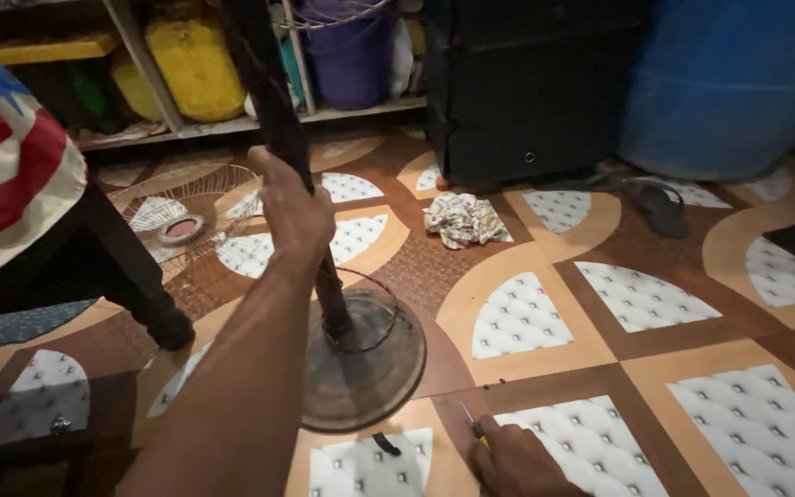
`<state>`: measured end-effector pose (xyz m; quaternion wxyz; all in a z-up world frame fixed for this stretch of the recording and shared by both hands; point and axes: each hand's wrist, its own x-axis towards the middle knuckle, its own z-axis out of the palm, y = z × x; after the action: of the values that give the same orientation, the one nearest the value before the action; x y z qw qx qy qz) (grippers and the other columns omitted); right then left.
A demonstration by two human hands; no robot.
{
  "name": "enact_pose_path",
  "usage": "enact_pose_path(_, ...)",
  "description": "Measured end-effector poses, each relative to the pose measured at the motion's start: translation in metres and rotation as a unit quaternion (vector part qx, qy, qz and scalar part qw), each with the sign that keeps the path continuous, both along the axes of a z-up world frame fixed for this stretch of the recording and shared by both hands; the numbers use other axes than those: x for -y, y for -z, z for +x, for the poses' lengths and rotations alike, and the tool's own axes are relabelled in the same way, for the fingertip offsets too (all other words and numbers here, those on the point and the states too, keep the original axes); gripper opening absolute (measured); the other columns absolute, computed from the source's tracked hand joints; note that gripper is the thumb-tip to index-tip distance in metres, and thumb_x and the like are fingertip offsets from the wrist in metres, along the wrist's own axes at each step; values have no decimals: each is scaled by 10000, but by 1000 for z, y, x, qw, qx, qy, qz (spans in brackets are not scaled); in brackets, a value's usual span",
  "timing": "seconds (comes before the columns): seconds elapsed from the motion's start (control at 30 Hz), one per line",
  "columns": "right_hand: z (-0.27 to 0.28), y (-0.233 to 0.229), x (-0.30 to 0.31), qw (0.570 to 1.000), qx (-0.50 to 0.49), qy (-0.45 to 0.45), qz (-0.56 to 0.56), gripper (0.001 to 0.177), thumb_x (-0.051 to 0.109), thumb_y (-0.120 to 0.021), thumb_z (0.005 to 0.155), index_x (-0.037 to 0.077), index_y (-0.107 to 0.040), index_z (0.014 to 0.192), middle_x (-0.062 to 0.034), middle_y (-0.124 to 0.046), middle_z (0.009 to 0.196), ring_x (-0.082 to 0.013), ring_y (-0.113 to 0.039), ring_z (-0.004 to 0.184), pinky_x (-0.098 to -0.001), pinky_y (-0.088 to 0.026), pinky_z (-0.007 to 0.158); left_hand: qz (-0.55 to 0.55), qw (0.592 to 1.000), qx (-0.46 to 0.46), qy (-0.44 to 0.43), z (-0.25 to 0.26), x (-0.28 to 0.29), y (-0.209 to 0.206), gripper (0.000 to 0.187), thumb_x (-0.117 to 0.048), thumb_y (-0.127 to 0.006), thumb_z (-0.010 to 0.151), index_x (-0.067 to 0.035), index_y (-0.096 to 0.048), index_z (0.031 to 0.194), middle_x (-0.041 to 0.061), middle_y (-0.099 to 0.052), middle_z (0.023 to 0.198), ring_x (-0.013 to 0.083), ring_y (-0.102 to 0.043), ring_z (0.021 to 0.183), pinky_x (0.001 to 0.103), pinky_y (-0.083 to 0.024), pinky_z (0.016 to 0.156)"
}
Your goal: The person uses a screwdriver to loosen and remove the central nut holding the fan blade, then detaches the blade from the motor shaft. The person then reattaches the fan blade and tightens the nut to secure it.
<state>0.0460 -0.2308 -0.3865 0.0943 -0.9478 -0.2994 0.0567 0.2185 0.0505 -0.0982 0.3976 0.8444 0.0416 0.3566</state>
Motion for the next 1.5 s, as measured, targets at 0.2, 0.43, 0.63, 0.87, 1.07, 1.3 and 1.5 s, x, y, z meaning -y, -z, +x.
enact_pose_path(0.2,-2,-28,-13,917,-104,333,192,292,213,-612,922,75,-552,1172,-285,-716,1059,-490,-653,1013,-584,-499,872,-43,994,48,86,-9,-21,7,703,-19,-708,923,-2,-196,1404,188,-655,983,341,-720,859,452,-569,693)
enact_pose_path(0.43,45,-38,-7,962,144,166,164,460,129,-816,653,76,-618,1064,-186,-592,1326,-464,-486,1210,-513,-465,920,-92,970,54,218,-11,-42,5,607,51,-744,718,-76,-441,1229,69,-620,944,168,-673,833,378,-608,689)
enact_pose_path(0.63,34,-33,-11,980,10,178,88,282,139,-688,833,126,-669,1114,-81,-622,1163,-336,-559,1149,-433,-520,936,-119,990,42,58,-23,-18,-5,451,-289,-956,774,-69,-605,952,30,-660,798,191,-657,732,372,-546,687)
enact_pose_path(0.87,14,-66,-19,974,-33,225,10,171,151,-685,842,89,-697,1001,-115,-628,1148,-334,-608,1140,-435,-528,946,-151,982,26,113,-26,-17,-8,282,-202,-894,736,-63,-663,821,19,-697,722,161,-680,656,349,-550,624)
enact_pose_path(1.07,30,-53,-6,939,-121,311,81,216,179,-592,949,27,-694,1063,-213,-673,1154,-379,-666,1109,-463,-527,926,-195,945,-58,255,-21,-18,-1,174,-69,-839,777,-17,-674,795,48,-662,688,161,-639,609,331,-507,538)
enact_pose_path(1.3,37,10,56,945,132,130,271,448,119,-495,750,5,-657,1151,-261,-677,1048,-425,-636,949,-498,-504,804,-242,877,-163,382,-29,-33,-14,292,-4,-837,737,-4,-630,942,61,-652,769,184,-654,696,347,-538,647)
enact_pose_path(1.5,70,27,99,943,25,306,127,201,190,-605,830,30,-710,890,-242,-734,941,-423,-686,973,-516,-524,865,-263,865,-151,398,-53,-21,-17,233,-36,-852,717,-21,-670,862,60,-679,772,178,-661,723,341,-526,685)
